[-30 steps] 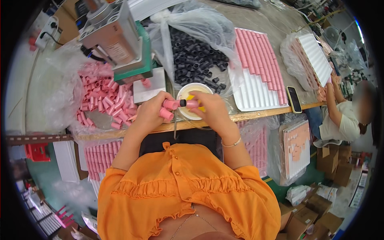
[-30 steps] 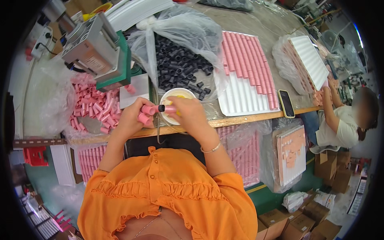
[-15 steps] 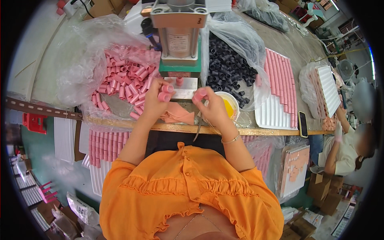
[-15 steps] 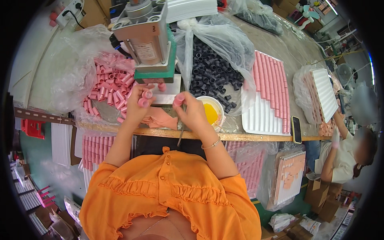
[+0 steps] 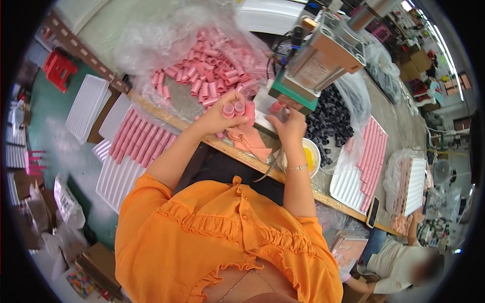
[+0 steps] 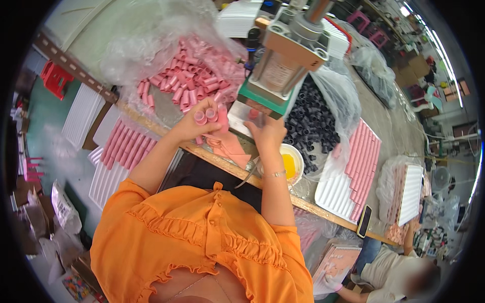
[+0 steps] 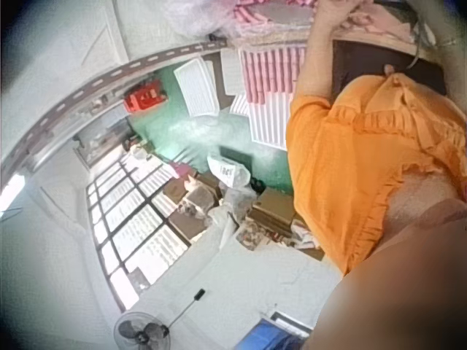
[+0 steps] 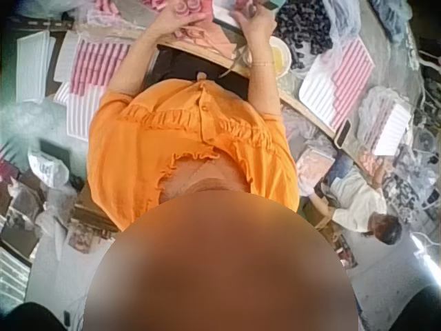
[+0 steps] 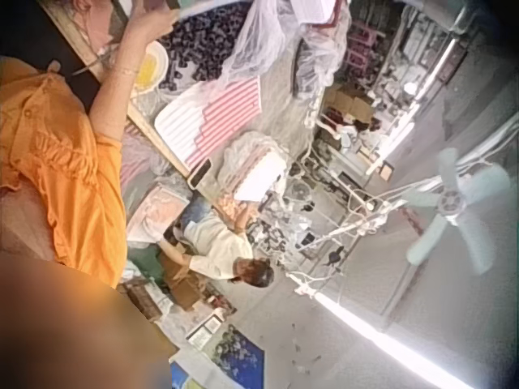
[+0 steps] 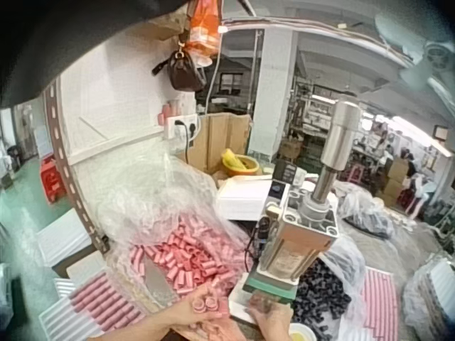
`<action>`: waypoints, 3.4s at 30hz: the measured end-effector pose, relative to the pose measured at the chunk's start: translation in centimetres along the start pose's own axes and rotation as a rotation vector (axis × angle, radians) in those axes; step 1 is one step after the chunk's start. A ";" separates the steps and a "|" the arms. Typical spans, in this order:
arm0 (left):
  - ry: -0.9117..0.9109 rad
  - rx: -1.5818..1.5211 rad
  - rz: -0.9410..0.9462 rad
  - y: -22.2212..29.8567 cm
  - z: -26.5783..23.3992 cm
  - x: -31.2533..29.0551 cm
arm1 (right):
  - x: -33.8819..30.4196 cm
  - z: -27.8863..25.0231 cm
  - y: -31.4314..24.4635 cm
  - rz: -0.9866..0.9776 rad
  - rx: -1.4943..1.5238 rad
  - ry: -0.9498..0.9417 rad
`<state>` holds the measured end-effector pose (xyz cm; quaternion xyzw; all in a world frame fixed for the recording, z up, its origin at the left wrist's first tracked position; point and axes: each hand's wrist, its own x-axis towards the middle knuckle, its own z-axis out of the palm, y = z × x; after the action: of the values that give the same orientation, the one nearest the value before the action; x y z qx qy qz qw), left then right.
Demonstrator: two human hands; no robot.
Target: Assembling small pink plastic tubes by dipping them in a lubricant and using a manual press to insert components before placing them in a tray.
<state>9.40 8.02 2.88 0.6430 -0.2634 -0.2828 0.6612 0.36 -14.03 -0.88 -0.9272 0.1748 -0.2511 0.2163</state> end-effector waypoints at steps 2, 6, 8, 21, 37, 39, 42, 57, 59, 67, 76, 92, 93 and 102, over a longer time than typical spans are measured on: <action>-0.109 0.140 0.230 -2.2 -1.4 -2.0 | -1.8 -2.2 -0.9 -0.046 0.098 0.028; -0.235 -0.258 -0.070 -4.0 0.4 -6.6 | -6.2 -6.5 -4.2 0.019 0.636 -0.367; -0.248 -0.168 -0.033 -4.8 1.2 -7.6 | -7.4 -7.5 -5.9 0.019 0.753 -0.523; 0.180 0.554 0.374 -1.8 3.6 -15.4 | -11.5 -4.3 -9.1 0.106 0.765 -0.593; 0.312 0.406 0.369 -4.8 -4.8 -21.9 | -9.2 -6.6 -11.1 0.283 0.507 -0.986; 0.973 0.716 0.159 -6.0 -8.1 -25.3 | -7.8 -8.3 -6.6 0.283 0.566 -0.802; 1.290 0.851 -0.046 -11.7 -14.7 -31.0 | -5.5 -9.8 2.6 0.233 0.532 -0.264; 1.360 1.002 -0.090 -16.8 -14.9 -32.3 | 0.1 -6.0 20.6 0.149 -0.478 -0.141; 1.460 0.862 -0.090 -17.3 -14.9 -32.5 | -0.1 -5.9 22.0 0.146 -0.389 -0.191; 1.654 0.223 0.036 -18.4 -17.4 -29.6 | -2.8 -9.0 18.6 0.229 -0.132 0.138; 0.407 0.974 0.339 -1.6 -9.7 -9.9 | -5.6 -10.0 18.6 0.396 -0.339 -0.024; 0.000 1.084 0.209 -0.5 -8.4 -3.4 | -5.8 -10.7 16.0 0.325 -0.152 0.202; 0.119 0.985 0.084 0.0 -8.2 -3.5 | -5.4 -10.8 16.1 0.182 -0.228 0.162; -0.219 0.073 0.178 -2.3 6.1 0.7 | -4.1 -9.1 18.3 0.197 -0.177 0.075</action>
<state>5.52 3.21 0.77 0.6058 -0.4003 -0.2818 0.6272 -11.87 -30.53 -4.32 -0.9110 0.2942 -0.2466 0.1508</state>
